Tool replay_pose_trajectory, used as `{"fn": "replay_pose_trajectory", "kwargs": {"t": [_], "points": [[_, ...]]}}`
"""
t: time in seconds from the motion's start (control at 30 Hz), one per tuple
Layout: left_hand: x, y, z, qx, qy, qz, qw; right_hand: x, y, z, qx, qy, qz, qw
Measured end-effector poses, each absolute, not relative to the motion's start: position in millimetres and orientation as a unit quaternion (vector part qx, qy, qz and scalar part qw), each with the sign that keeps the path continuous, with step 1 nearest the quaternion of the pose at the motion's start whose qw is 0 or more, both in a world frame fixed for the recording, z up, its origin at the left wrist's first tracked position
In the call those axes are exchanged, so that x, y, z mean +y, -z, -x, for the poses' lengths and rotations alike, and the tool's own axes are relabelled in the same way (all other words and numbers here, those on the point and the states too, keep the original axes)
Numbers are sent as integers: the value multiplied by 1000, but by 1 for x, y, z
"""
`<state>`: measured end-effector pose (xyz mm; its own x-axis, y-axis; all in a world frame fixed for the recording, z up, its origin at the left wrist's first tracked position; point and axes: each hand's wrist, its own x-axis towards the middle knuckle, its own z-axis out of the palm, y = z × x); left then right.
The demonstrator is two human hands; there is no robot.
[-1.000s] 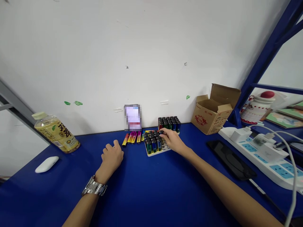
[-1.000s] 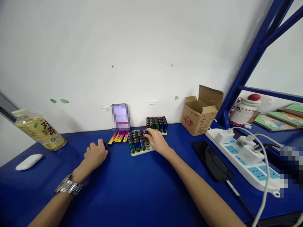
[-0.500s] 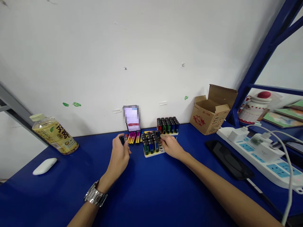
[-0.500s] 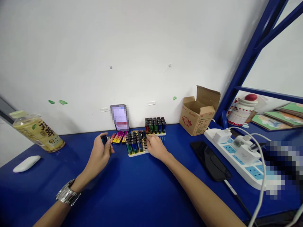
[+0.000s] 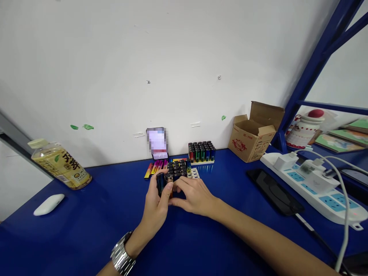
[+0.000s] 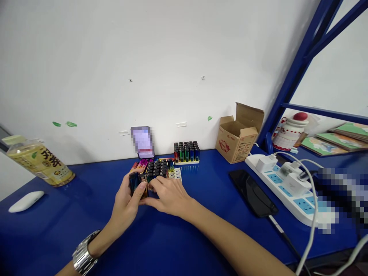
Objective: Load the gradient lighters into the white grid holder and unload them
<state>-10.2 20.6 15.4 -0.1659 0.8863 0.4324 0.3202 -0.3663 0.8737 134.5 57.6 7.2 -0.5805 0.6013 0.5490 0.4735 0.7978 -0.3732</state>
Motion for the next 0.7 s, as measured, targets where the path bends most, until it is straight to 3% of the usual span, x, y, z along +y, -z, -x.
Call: {"fn": "replay_pose_trajectory", "kwargs": {"t": [0.17, 0.27, 0.4, 0.53, 0.7], "points": [[20, -12, 9, 517, -555, -605, 241, 55, -8, -134, -861, -233, 303, 334], [18, -11, 7, 529, -545, -607, 232, 52, -10, -133, -848, -252, 295, 362], [17, -11, 6, 539, -566, -582, 226, 54, -11, -133, -777, -247, 343, 467], [21, -11, 10, 513, -617, -539, 257, 70, -10, -144, -638, -386, 340, 574], [26, -13, 15, 517, -635, -445, 361, 94, -4, -159, -523, -497, 341, 602]]}}
